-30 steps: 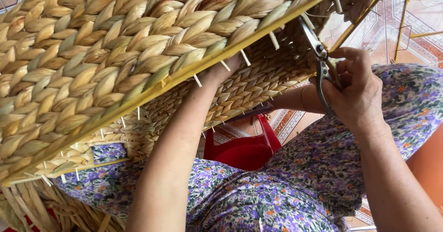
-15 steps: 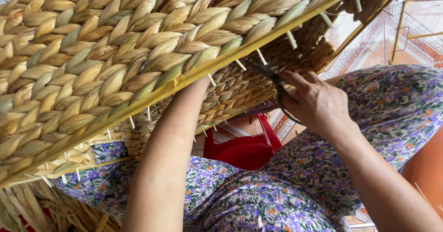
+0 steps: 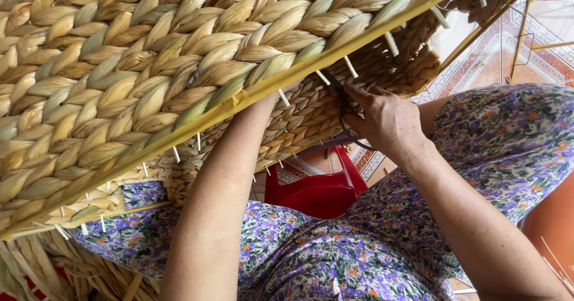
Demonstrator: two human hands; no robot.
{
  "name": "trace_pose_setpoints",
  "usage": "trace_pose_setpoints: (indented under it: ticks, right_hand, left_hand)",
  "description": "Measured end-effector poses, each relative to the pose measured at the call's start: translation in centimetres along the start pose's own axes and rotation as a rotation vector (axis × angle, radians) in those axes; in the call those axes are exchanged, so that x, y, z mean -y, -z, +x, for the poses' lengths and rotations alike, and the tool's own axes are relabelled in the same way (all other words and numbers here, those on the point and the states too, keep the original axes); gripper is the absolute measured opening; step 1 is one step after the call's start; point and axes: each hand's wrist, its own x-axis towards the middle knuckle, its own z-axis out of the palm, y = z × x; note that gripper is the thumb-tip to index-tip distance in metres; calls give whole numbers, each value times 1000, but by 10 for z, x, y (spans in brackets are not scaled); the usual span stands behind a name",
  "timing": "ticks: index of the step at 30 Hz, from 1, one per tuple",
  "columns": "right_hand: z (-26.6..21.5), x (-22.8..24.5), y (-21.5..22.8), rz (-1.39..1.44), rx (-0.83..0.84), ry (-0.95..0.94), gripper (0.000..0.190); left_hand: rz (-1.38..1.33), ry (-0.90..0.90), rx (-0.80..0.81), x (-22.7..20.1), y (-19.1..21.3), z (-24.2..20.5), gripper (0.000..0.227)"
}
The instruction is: The recorder uses scissors to trim excess material from the inside of a woven seagrass or straw basket.
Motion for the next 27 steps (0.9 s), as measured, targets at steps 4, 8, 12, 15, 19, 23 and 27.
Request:
trace_pose_setpoints:
  ticks: [4,8,12,15,19,23,27]
  right_hand:
    - [-14,-7,4,32,106,-10,65]
    - [-50,-23,19,131,-9,0,61]
    - [-72,-46,24,26,-72,-16,65]
    - [-73,-41,29,30,-52,-18,69]
    - [-66,-32,28,3,-7,-45,68]
    - [-53,-24,12,-55,75,-47,69]
    - [-49,-34,-13,-47,-56,97,67]
  left_hand:
    - [-284,34,40,0,8,-4,56]
    - [-572,66,90,-1,11,-8,57]
    - [-846,88,133,-7,18,-5,58]
    - [-981,26,-98,-17,-40,7,34]
    - [-794,-18,-365,-29,-19,11,51]
    - [-896,-56,-387,-38,-10,19,17]
    - [-1098,214,-209,-40,-25,36,21]
